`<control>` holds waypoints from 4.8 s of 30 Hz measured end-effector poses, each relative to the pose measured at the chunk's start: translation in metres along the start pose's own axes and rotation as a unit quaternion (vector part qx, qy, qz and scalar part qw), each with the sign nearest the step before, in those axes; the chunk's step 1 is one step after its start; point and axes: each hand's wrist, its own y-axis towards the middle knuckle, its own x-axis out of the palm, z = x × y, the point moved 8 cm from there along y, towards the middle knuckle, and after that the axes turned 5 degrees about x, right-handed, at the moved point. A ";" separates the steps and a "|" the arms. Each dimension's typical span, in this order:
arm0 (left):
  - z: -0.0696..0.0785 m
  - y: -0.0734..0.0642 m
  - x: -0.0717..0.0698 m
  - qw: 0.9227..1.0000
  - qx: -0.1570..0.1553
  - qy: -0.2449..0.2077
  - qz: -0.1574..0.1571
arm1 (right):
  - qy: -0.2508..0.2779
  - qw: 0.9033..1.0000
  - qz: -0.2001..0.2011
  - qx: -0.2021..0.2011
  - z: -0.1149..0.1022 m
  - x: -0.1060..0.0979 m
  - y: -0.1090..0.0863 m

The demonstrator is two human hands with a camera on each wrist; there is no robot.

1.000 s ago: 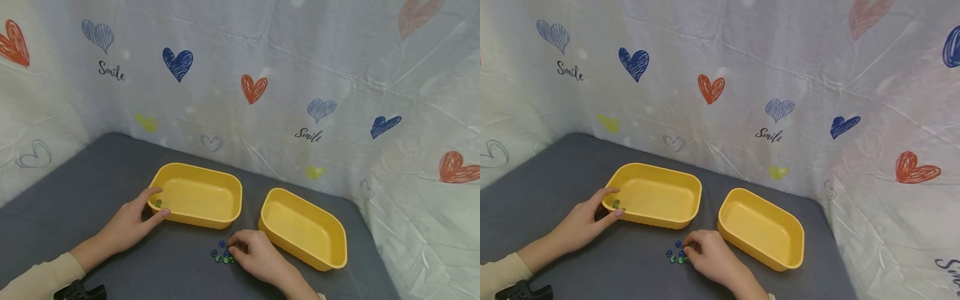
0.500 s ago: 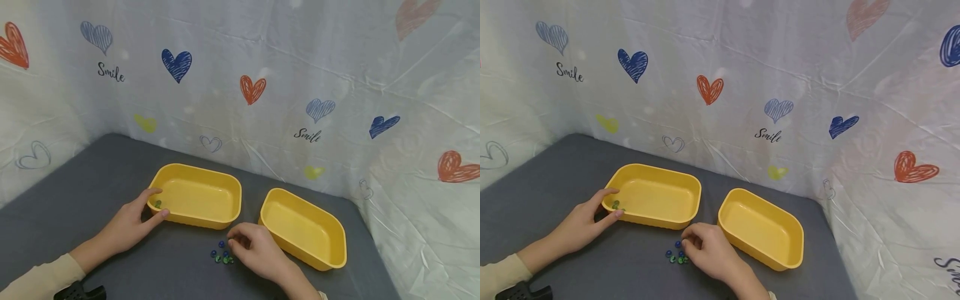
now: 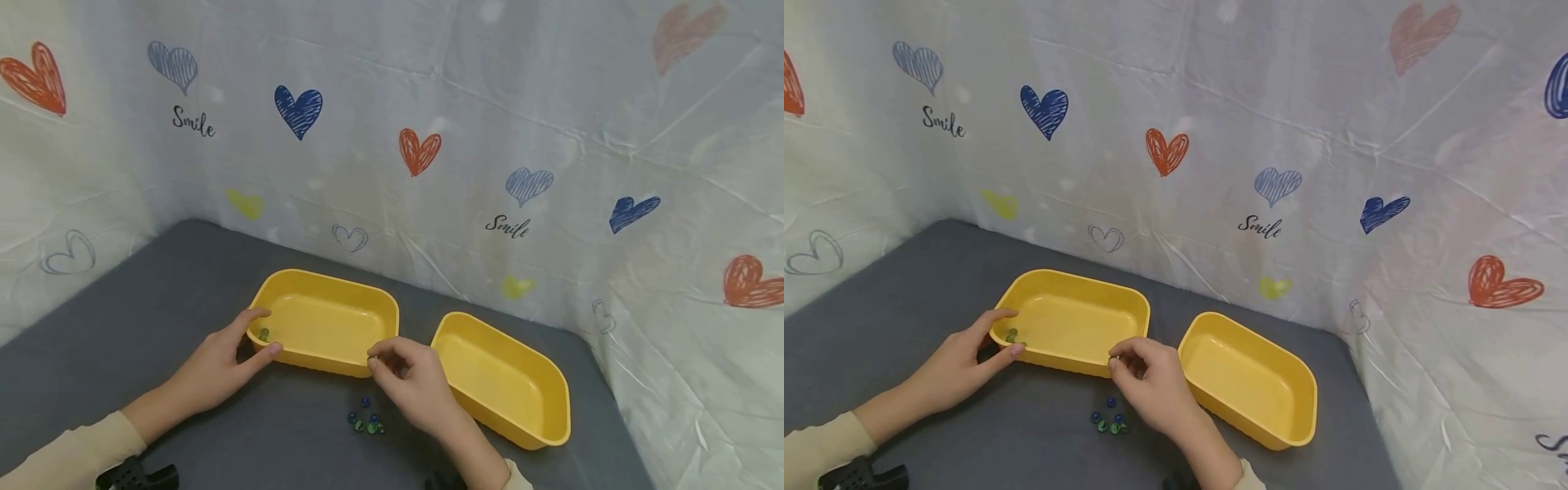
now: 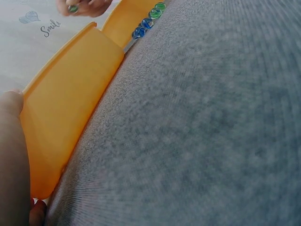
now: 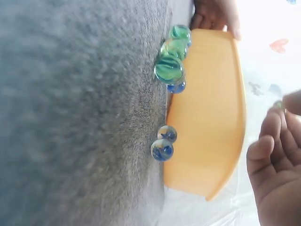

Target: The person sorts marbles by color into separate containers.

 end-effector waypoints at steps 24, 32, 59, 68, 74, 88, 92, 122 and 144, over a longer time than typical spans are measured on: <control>0.002 -0.001 -0.002 1.000 0.000 -0.002 0.000 | 0.005 0.995 0.037 0.092 0.057 0.002 0.045; 0.004 -0.001 -0.002 1.000 -0.004 -0.007 -0.003 | 0.007 0.995 0.033 0.089 0.060 0.005 0.046; 0.002 0.000 0.000 1.000 -0.001 -0.003 -0.004 | -0.015 0.997 0.053 0.047 0.053 0.006 0.042; 0.002 0.000 0.001 1.000 -0.002 -0.004 -0.005 | -0.016 0.998 0.050 0.045 0.059 0.006 0.041; 0.002 0.000 0.000 1.000 -0.001 -0.003 -0.004 | -0.006 0.998 0.047 0.039 0.055 0.007 0.039; 0.000 -0.001 -0.001 1.000 -0.013 -0.006 -0.014 | -0.004 0.998 0.043 0.041 0.044 0.010 0.032; 0.001 -0.002 -0.002 1.000 -0.014 -0.007 -0.015 | -0.001 0.998 0.051 0.032 0.023 0.006 0.027; -0.001 0.000 0.000 1.000 -0.019 -0.007 -0.018 | -0.015 0.998 0.049 -0.021 0.009 -0.002 -0.004; 0.000 -0.001 0.000 1.000 -0.009 0.002 -0.012 | -0.034 0.997 -0.029 0.056 0.052 0.001 -0.028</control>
